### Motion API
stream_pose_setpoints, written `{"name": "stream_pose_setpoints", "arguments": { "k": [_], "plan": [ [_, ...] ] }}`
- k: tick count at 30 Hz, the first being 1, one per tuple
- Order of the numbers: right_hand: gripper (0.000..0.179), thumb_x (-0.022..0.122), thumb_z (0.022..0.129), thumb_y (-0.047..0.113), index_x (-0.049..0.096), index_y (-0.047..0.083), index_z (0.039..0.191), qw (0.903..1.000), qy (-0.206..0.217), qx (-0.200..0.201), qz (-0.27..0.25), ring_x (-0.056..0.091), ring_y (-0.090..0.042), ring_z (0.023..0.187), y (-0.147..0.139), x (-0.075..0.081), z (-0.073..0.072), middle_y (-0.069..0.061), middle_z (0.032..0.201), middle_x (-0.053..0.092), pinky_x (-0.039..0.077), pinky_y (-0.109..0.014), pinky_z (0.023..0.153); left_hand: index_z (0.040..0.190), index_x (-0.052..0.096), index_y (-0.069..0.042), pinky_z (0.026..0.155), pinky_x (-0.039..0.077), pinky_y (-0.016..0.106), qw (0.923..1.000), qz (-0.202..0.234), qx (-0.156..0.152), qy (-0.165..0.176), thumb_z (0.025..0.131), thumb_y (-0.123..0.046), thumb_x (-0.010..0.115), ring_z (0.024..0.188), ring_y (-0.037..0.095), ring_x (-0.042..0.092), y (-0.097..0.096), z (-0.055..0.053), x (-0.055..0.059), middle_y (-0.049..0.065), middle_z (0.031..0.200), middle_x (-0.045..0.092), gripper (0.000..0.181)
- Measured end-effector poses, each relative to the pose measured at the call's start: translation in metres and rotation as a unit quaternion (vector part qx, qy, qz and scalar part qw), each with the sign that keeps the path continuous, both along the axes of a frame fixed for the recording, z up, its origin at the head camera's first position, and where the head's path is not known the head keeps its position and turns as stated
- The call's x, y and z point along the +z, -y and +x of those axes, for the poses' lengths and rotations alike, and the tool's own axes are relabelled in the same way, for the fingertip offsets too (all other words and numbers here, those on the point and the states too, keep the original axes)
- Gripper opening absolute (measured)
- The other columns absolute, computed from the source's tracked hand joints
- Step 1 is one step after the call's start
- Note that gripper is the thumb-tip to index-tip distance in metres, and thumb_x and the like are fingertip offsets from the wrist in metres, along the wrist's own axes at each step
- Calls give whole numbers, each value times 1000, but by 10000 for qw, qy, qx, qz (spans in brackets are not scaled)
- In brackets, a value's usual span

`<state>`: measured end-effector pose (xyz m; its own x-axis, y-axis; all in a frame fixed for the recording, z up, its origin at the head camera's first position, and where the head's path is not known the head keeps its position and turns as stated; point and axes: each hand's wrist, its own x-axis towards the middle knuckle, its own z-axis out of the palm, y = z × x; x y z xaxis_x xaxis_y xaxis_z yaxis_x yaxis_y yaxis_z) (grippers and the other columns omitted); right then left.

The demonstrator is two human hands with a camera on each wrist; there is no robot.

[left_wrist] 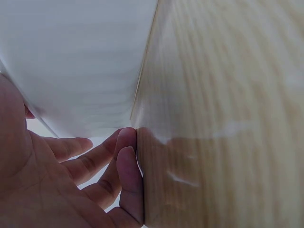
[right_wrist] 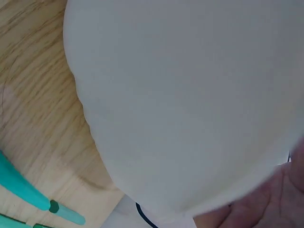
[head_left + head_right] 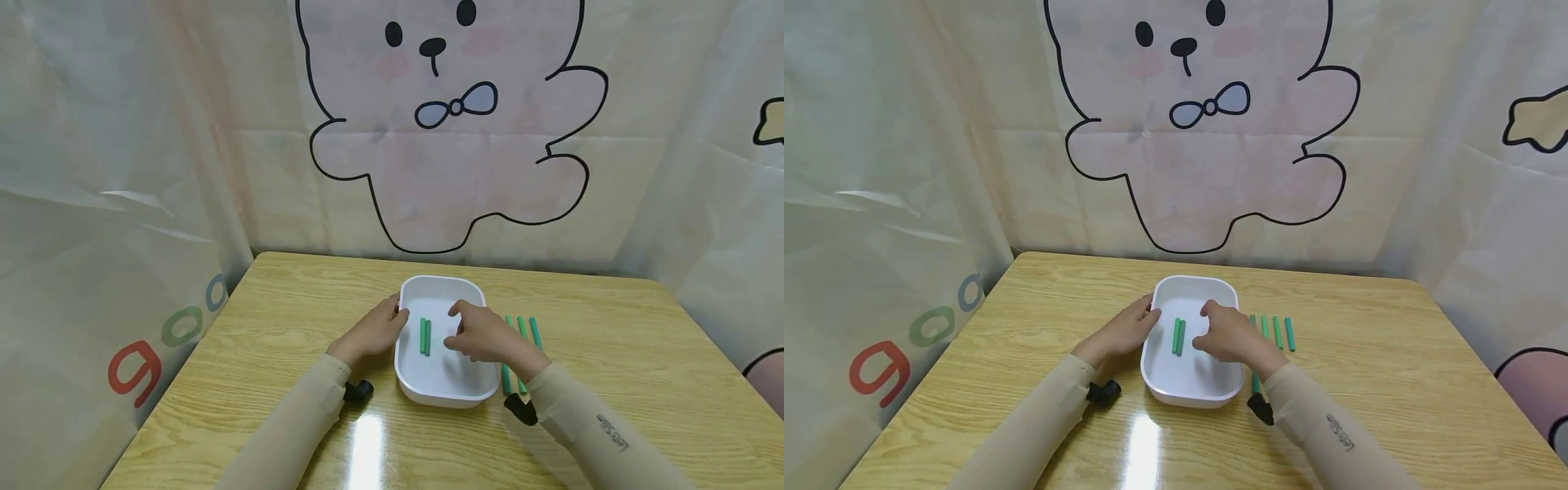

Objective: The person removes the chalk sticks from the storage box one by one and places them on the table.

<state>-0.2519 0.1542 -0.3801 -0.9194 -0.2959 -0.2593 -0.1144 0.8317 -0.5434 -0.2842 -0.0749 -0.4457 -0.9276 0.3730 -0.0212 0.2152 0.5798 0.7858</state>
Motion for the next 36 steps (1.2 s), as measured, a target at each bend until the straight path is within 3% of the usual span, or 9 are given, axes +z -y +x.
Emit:
{"name": "stream_pose_setpoints", "arguments": {
  "k": [13,27,31,36],
  "plan": [
    [64,74,90,24,49,2,144,9996,-114,102,254,66,-16,64,16,-16,-6,-7,92,69,52,-30,61,164,29,-12,117,44,48,10000,29,-10,50,112,-38,33,137,24,53,2,1,0,12,155,51,58],
    [74,79,87,26,46,2,149,9986,-196,133,472,61,-18,79,23,-29,-13,-5,91,65,51,-32,69,163,30,-9,114,46,49,10000,-56,-17,-32,113,-34,33,133,26,55,1,-1,1,14,150,53,57],
    [79,81,86,29,46,3,152,9980,-246,173,547,62,-19,89,23,-32,-16,-8,104,69,54,-37,81,164,30,-11,115,46,49,10000,-58,-31,-52,112,-34,33,134,26,55,1,0,1,13,151,53,57],
    [87,84,83,34,44,2,153,9970,-286,260,668,61,-26,115,24,-34,-17,-19,136,63,52,-48,102,164,30,-11,113,47,49,10000,-63,-33,-40,112,-34,34,134,26,55,1,1,2,13,151,54,56]
  ]
}}
